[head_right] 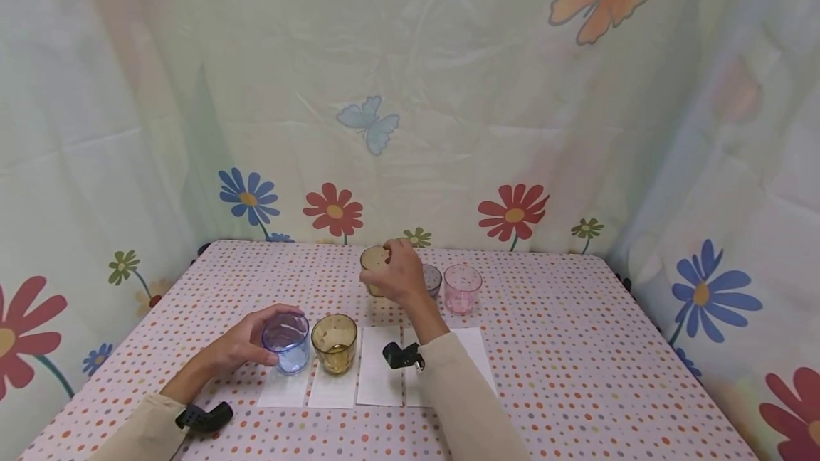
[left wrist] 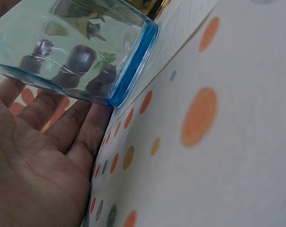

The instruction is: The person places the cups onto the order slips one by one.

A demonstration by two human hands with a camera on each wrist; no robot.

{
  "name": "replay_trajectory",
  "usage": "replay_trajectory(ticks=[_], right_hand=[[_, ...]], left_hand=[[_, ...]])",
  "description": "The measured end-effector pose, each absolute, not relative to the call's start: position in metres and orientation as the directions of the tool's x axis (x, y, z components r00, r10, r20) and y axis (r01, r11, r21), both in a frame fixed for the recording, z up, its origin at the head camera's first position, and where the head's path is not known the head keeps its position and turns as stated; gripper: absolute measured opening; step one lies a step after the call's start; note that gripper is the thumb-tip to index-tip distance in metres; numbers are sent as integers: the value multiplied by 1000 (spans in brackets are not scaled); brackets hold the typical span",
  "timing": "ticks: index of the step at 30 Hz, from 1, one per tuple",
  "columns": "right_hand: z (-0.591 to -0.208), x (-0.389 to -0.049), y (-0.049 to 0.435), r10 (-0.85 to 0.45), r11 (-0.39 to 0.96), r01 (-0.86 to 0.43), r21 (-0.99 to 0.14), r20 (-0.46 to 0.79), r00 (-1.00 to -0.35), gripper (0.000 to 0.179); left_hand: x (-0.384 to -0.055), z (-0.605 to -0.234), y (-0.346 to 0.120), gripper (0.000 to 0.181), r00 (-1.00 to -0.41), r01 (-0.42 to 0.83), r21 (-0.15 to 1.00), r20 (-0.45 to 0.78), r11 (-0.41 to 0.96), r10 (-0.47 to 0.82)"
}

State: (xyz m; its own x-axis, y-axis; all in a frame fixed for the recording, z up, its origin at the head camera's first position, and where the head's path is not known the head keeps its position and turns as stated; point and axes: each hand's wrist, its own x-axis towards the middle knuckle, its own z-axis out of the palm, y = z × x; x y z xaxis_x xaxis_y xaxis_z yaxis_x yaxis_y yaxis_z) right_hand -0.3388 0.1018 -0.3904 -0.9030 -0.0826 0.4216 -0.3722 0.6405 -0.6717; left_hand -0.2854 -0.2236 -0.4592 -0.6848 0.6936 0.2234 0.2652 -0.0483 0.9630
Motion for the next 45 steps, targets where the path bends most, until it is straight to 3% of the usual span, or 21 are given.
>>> replay_trajectory(ticks=[13, 45], right_hand=[[-389, -332, 106, -121, 506, -456, -732, 463, -878, 55], [-387, -296, 134, -318, 513, -505, -694, 393, -863, 55]], left_hand=[[-285, -461, -224, 75, -690, 264, 963, 223, -47, 688], [-285, -460, -223, 76, -700, 258, 965, 213, -36, 682]])
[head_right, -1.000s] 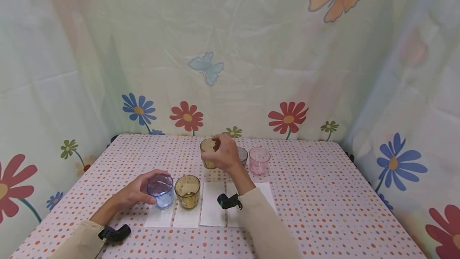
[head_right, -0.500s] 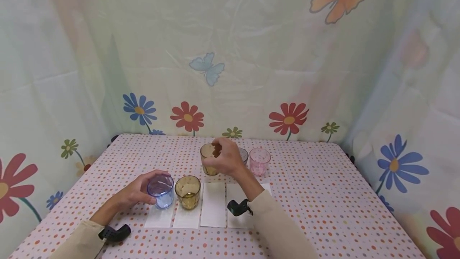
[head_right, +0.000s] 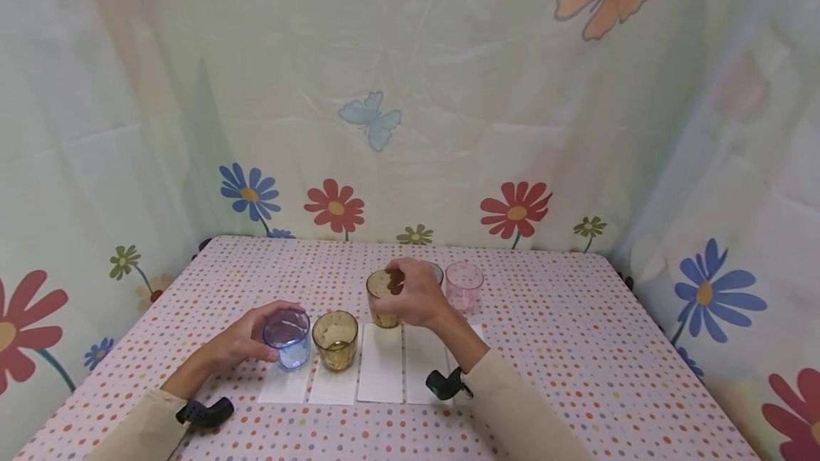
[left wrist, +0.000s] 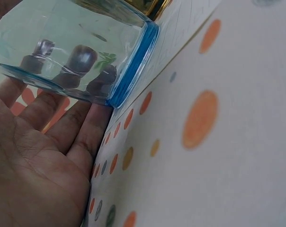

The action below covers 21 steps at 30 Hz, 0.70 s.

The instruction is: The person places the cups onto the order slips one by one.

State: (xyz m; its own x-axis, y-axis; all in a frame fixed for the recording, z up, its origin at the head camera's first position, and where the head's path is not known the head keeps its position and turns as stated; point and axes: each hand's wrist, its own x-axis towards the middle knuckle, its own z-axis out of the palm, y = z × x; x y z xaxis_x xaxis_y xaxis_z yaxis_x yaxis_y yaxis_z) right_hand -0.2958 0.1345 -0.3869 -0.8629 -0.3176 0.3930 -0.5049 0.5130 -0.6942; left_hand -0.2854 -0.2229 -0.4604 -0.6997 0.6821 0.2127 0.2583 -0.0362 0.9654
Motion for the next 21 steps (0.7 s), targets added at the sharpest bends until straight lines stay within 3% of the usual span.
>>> replay_trajectory(ticks=[10, 21], right_hand=[[-402, -289, 142, -365, 515, -470, -717, 313, -877, 59], [-414, -280, 141, -434, 501, -523, -689, 323, -841, 60]], left_hand=[[-286, -461, -224, 77, -698, 265, 964, 213, -30, 683], [-286, -462, -224, 77, -696, 263, 964, 216, -36, 684]])
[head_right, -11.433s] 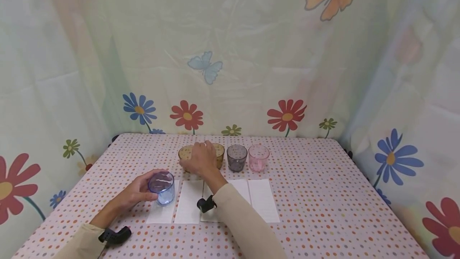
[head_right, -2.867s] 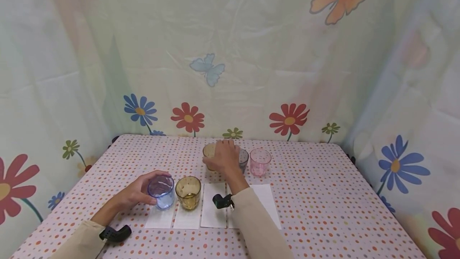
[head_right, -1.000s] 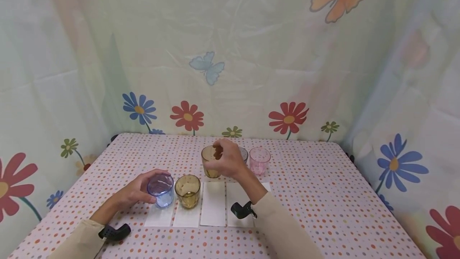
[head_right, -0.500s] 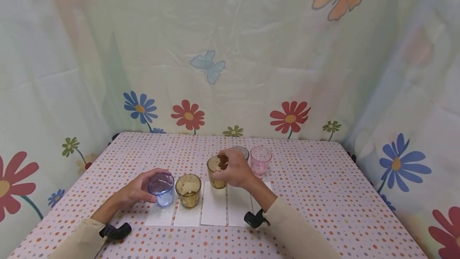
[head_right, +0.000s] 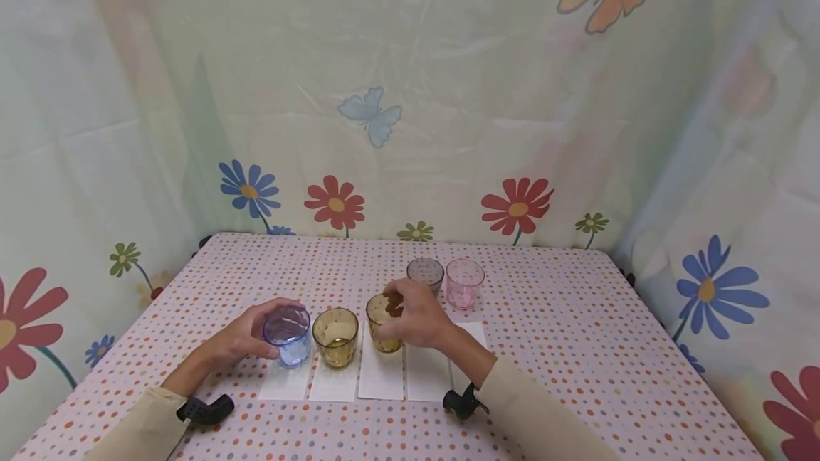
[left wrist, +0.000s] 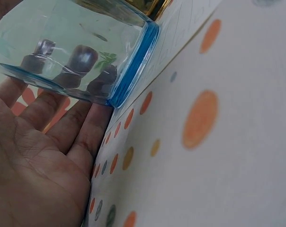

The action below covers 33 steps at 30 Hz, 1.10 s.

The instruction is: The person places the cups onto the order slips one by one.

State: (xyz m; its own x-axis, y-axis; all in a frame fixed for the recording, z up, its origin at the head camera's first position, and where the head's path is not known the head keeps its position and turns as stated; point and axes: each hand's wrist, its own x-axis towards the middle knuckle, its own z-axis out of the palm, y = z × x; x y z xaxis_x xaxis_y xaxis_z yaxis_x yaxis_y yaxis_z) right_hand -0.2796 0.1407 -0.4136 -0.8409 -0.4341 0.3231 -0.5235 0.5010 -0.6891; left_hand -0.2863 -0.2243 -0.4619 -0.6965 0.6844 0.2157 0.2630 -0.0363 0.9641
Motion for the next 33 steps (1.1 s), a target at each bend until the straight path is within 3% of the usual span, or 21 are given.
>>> replay_trajectory(ticks=[13, 21, 33], right_hand=[[-424, -271, 137, -467, 520, -506, -688, 267, -843, 64], [-418, -266, 135, -504, 581, -535, -613, 245, -828, 70], [-420, -259, 134, -464, 618, -482, -622, 206, -861, 71]], left_hand=[[-285, -463, -223, 80, -704, 253, 967, 201, -24, 681], [-286, -459, -224, 78, -705, 264, 964, 207, -19, 678], [-283, -459, -224, 77, -711, 244, 970, 188, -13, 677]])
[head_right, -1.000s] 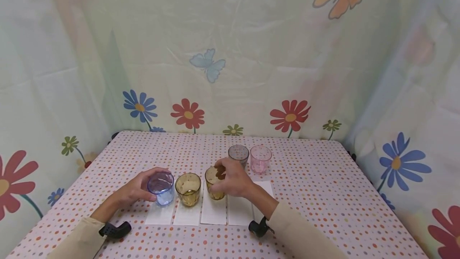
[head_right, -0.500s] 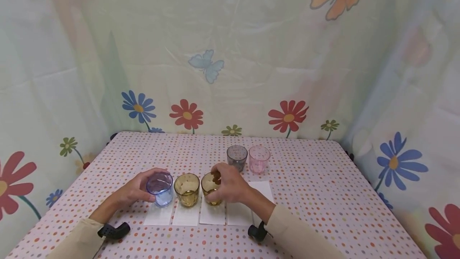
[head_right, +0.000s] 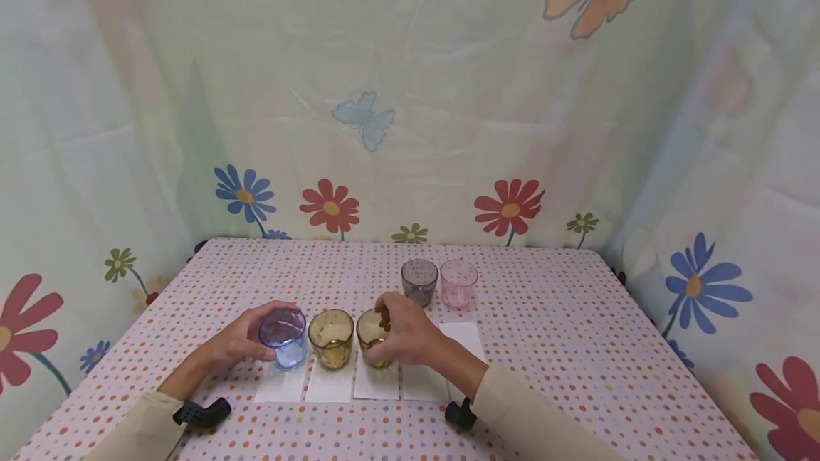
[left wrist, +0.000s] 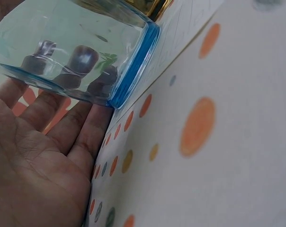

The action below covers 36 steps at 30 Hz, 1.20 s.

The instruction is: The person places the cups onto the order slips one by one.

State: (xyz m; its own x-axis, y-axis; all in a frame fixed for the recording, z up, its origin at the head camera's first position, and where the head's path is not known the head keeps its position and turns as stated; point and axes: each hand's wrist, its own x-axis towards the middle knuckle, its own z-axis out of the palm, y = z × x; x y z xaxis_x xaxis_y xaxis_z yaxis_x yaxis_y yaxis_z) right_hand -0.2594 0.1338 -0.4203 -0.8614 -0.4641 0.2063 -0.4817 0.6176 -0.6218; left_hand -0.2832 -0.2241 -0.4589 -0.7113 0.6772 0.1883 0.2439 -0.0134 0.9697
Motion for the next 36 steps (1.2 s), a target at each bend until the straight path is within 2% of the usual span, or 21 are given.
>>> replay_trajectory(ticks=[14, 17, 25, 36], right_hand=[[-423, -254, 133, -448, 630, -504, -590, 254, -857, 76], [-422, -253, 135, -448, 631, -500, -594, 247, -859, 83], [-417, -250, 140, -477, 613, -505, -608, 224, -850, 122], [-417, -248, 142, -511, 599, -563, -569, 270, -816, 123]], left_hand=[[-282, -461, -225, 79, -717, 241, 970, 189, -16, 671], [-283, -462, -225, 78, -714, 243, 970, 192, -20, 673], [-285, -460, -223, 79, -708, 242, 970, 189, -18, 680], [-282, -462, -223, 78, -703, 254, 967, 210, -36, 679]])
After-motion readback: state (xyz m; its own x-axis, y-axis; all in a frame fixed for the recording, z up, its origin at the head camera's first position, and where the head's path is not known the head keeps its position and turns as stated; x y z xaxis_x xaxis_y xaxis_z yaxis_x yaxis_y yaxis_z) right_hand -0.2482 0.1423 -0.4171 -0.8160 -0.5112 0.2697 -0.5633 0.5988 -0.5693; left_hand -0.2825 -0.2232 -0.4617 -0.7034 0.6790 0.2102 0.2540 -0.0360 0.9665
